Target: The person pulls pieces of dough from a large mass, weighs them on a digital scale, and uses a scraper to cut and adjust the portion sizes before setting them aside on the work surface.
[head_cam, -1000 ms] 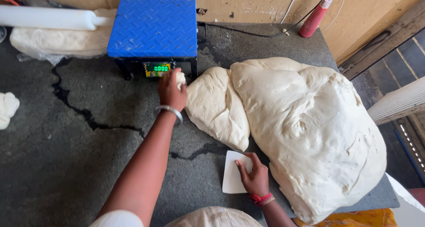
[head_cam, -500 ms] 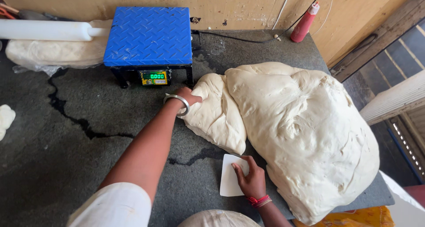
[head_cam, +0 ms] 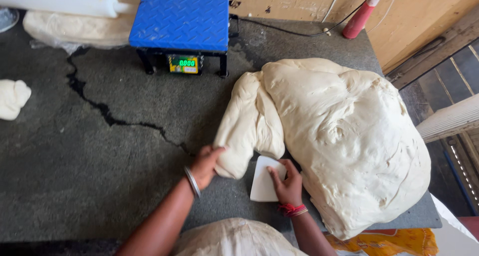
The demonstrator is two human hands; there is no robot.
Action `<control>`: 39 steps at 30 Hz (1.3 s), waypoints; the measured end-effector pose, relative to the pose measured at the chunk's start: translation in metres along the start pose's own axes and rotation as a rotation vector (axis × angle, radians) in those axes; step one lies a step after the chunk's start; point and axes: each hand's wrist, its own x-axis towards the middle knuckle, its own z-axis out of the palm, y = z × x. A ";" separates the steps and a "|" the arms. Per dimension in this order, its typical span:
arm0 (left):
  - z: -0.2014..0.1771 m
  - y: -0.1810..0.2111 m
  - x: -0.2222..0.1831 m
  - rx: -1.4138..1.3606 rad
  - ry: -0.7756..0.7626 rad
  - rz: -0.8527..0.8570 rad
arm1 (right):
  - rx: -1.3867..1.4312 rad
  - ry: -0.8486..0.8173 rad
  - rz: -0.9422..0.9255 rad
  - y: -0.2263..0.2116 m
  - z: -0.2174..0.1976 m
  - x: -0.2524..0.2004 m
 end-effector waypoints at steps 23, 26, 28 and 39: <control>-0.029 -0.027 -0.025 1.030 0.228 0.431 | -0.886 -0.692 -0.438 -0.096 0.171 0.135; -0.032 -0.035 -0.041 1.088 0.244 0.301 | -0.806 -0.650 -0.509 -0.130 0.167 0.154; -0.022 -0.038 -0.043 1.122 0.280 0.296 | -0.551 -0.434 -0.713 -0.181 0.145 0.159; -0.033 -0.050 -0.038 0.979 0.325 0.455 | -0.965 -0.696 -0.546 -0.133 0.164 0.110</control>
